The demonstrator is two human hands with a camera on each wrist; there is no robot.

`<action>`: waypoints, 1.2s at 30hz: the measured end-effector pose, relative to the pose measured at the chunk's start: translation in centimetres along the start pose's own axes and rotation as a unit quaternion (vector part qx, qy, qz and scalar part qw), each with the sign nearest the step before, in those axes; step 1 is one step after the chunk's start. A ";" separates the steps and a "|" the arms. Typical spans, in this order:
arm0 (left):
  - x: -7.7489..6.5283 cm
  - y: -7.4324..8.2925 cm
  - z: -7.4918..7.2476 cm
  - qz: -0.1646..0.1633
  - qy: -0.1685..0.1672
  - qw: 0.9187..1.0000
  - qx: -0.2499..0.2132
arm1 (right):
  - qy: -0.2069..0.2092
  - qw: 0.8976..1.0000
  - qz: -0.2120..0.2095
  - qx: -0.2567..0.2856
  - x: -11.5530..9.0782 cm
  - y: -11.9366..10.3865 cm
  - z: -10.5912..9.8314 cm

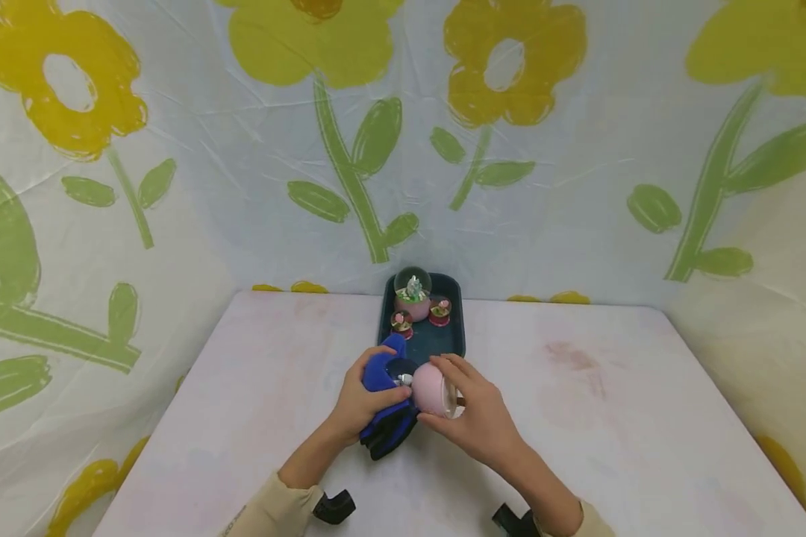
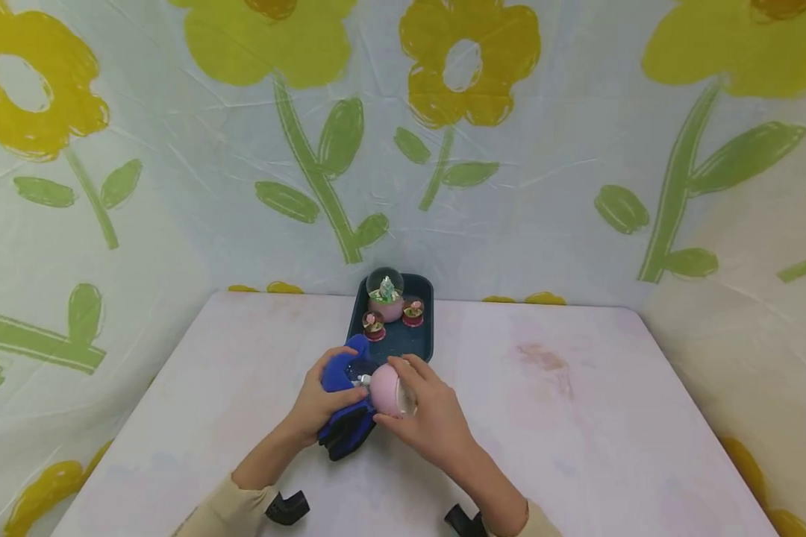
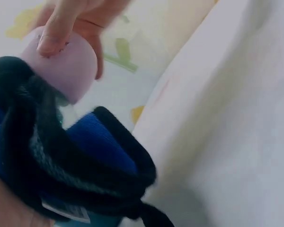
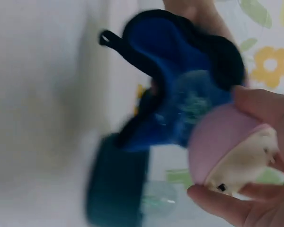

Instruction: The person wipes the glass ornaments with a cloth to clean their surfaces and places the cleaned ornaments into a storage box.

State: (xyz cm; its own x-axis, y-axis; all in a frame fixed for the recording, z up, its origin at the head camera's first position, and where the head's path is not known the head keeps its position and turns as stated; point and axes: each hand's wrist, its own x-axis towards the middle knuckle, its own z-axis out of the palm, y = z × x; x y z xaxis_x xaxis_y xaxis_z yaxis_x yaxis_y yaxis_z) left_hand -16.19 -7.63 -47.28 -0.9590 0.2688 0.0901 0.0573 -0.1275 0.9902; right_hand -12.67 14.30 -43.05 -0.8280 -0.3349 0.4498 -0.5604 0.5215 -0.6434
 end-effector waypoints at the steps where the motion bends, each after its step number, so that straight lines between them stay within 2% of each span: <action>1: 0.0 0.1 0.0 0.003 0.000 1.000 0.020 | -0.007 0.999 -0.022 -0.042 0.3 -0.4 -0.4; 3: 0.0 0.4 0.0 0.005 -0.008 0.999 0.051 | -0.031 0.993 -0.059 -0.100 1.1 -1.0 -1.3; 5: 0.1 0.6 -0.1 0.005 -0.023 0.997 0.068 | -0.069 0.989 -0.075 -0.106 2.0 -1.0 -2.3; 6: 0.1 0.8 -0.2 0.004 -0.034 0.997 0.073 | -0.092 0.989 -0.074 -0.091 2.5 -0.9 -2.8; 8: 0.1 1.0 -0.4 0.002 -0.057 0.996 0.074 | -0.139 0.988 -0.060 -0.029 3.4 -0.2 -3.6; 10: 0.0 1.1 -0.6 0.001 -0.085 0.994 0.071 | -0.184 0.981 -0.037 0.054 4.0 1.0 -4.1; 12: -0.2 1.2 -0.6 0.000 -0.110 0.992 0.063 | -0.219 0.966 -0.006 0.138 4.3 2.2 -4.4; 14: -0.3 1.3 -0.6 0.000 -0.127 0.990 0.054 | -0.240 0.947 0.024 0.213 4.3 3.7 -4.4; 16: -0.4 1.3 -0.4 0.007 -0.132 0.991 0.037 | -0.246 0.928 0.053 0.274 3.9 5.1 -4.0; 19: -0.3 1.3 -0.1 0.023 -0.119 0.993 0.005 | -0.225 0.903 0.088 0.355 2.8 6.8 -2.9; 22: -0.2 1.2 0.2 0.027 -0.093 0.995 -0.027 | -0.182 0.889 0.116 0.403 1.6 7.3 -1.8; 24: -0.2 1.1 0.4 0.021 -0.064 0.997 -0.039 | -0.144 0.893 0.140 0.403 0.9 6.8 -1.1; 26: 0.0 0.9 0.6 0.018 -0.027 0.999 -0.042 | -0.103 0.903 0.163 0.384 0.4 5.9 -0.5; 29: 0.3 0.3 0.8 0.020 0.025 0.999 -0.027 | -0.041 0.930 0.175 0.320 -0.1 4.6 0.2; 31: 0.4 -0.1 1.0 0.022 0.049 0.999 -0.012 | -0.008 0.955 0.150 0.256 -0.3 3.7 0.7; 33: 0.5 -0.4 1.0 0.022 0.057 0.998 0.012 | 0.011 0.979 0.106 0.171 -0.3 2.8 0.8; 35: 0.4 -0.5 0.9 0.021 0.054 0.998 0.038 | 0.012 0.995 0.048 0.083 -0.1 1.9 0.6; 36: 0.4 -0.5 0.8 0.023 0.049 0.997 0.049 | 0.007 0.999 0.018 0.040 0.1 1.5 0.3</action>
State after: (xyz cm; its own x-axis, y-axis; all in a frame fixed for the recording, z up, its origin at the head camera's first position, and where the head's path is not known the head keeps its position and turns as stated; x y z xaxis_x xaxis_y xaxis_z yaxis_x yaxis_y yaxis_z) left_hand -16.41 -6.72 -47.69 -0.9768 0.1705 0.1292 0.1236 -0.0428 0.9914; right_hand -13.61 14.83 -44.17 -0.8478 -0.3063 0.4330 -0.5302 0.4693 -0.7062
